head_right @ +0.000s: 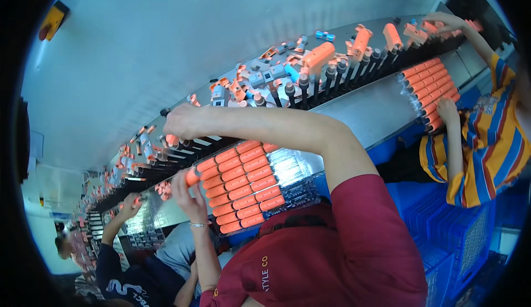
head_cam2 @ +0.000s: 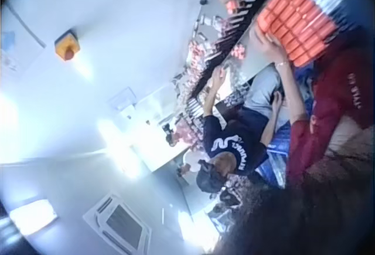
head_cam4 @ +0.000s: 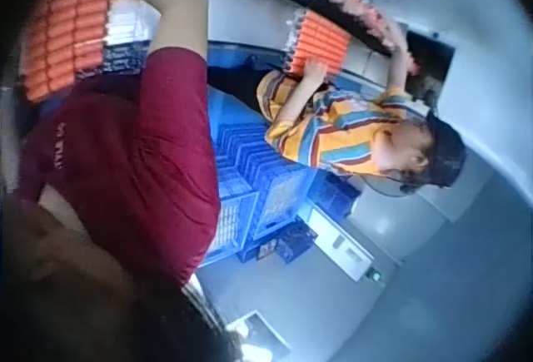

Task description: The person removes parts from pegs along a conveyor line and places them into a plastic tray by hand, then transfers the filled tray onto a conveyor belt. Next, the person grabs a new plastic tray from a crate and loads parts into it.

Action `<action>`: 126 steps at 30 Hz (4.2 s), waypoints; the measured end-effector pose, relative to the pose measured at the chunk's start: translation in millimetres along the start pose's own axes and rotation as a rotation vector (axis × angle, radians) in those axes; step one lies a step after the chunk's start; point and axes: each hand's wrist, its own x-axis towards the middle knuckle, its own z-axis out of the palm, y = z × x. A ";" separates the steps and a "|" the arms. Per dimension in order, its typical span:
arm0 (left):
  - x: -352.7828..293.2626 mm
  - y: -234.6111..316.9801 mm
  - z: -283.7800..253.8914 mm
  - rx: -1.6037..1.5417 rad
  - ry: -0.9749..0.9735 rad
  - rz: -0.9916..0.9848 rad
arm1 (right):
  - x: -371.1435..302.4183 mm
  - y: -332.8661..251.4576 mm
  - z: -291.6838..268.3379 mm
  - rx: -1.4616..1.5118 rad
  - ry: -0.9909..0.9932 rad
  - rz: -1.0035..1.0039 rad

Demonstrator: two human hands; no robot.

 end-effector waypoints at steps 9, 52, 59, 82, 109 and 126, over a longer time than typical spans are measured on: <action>-65.6 59.4 28.7 -0.222 -0.212 -0.115 | -8.0 -50.1 40.5 -0.136 0.194 -0.455; -15.1 95.3 161.1 -0.952 -0.236 -0.358 | -250.7 -50.3 83.9 -0.050 0.396 0.396; 5.7 109.7 130.7 -1.002 -0.135 -0.355 | -296.0 -49.2 154.4 -0.054 0.370 0.560; 158.0 -63.7 -53.5 0.067 -0.393 -0.163 | -235.8 9.8 -10.4 0.309 0.956 0.757; 115.3 -263.3 -169.9 0.478 -0.508 -0.083 | -39.7 -14.3 23.9 -0.247 0.302 -0.030; 60.4 -399.1 -217.8 0.939 -0.015 -0.158 | -277.3 -75.7 116.0 0.074 0.301 0.425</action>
